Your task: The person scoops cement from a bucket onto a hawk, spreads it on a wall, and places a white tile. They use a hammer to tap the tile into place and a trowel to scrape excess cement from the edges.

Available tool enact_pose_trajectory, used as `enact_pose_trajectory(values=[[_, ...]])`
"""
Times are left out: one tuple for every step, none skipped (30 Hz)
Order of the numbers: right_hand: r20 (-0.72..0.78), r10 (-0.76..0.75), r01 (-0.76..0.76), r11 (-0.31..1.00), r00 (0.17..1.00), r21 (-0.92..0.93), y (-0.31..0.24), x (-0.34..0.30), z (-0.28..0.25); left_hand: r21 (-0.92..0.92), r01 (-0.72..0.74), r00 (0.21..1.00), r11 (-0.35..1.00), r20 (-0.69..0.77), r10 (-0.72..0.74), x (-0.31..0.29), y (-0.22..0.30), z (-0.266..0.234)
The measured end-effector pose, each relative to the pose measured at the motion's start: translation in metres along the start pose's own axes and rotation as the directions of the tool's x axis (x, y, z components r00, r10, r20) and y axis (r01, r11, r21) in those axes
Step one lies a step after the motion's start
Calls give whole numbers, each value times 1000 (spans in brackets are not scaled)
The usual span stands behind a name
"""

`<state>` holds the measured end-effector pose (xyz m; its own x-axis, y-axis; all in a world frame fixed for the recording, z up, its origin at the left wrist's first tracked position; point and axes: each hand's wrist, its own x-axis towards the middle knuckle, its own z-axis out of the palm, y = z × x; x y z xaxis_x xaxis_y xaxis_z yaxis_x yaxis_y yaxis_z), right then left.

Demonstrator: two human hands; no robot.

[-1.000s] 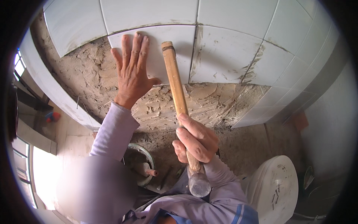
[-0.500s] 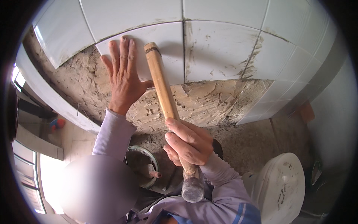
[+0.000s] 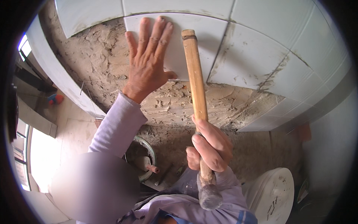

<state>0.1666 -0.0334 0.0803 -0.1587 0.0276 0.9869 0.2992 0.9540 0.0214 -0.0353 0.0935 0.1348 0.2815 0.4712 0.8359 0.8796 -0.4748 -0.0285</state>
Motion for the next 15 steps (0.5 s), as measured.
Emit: enact_pose_trajectory(values=[[-19, -33, 33, 999, 999, 14, 2, -3, -1, -20, -9, 1000, 1000, -22, 9, 0, -1, 4], [-39, -66, 67, 997, 997, 25, 5, -7, -1, -38, -17, 999, 999, -32, 16, 0, 0, 4], [-46, -68, 68, 998, 997, 6, 4, -8, -2, -27, -12, 1000, 1000, -18, 12, 0, 2, 2], [-16, -37, 37, 999, 999, -21, 3, -7, -1, -16, -8, 1000, 1000, -3, 8, 0, 3, -1], [14, -10, 11, 999, 1000, -46, 3, -5, 1, -11, -2, 1000, 1000, -4, 1, -1, 1, -2], [13, -30, 31, 999, 999, -37, 3, -3, 2, -10, -2, 1000, 1000, -5, 2, -1, 0, -2], [13, -50, 50, 998, 999, -29, 3, 0, 3, -10, -2, 1000, 1000, -6, 2, -1, -1, -1], [4, -64, 64, 998, 998, -22, 3, -1, 4, -17, -1, 1000, 1000, -6, 1, -1, 0, -1], [-5, -78, 78, 997, 997, -16, 4, -1, 5, -23, 0, 1000, 1000, -6, 0, -1, 0, -1], [-22, -86, 86, 996, 996, -11, 5, -3, 5, -29, 1, 1000, 1000, -7, -1, 0, 0, 0], [-14, -84, 84, 996, 996, -12, 6, -3, 4, -28, 2, 1000, 1000, -10, -3, 0, -1, -1], [-9, -80, 80, 997, 997, -11, 6, -4, 4, -26, 2, 1000, 1000, -8, -2, 1, 0, -3], [22, -66, 66, 998, 998, -16, 4, -1, 3, -23, 2, 1000, 1000, -6, -2, 0, 0, -3], [53, -52, 53, 998, 997, -22, 3, 0, 3, -29, -1, 1000, 1000, -11, 0, -1, 0, -3], [23, -84, 85, 996, 996, -15, 3, -3, 5, -38, -2, 1000, 999, -21, 1, -1, -1, -2]])
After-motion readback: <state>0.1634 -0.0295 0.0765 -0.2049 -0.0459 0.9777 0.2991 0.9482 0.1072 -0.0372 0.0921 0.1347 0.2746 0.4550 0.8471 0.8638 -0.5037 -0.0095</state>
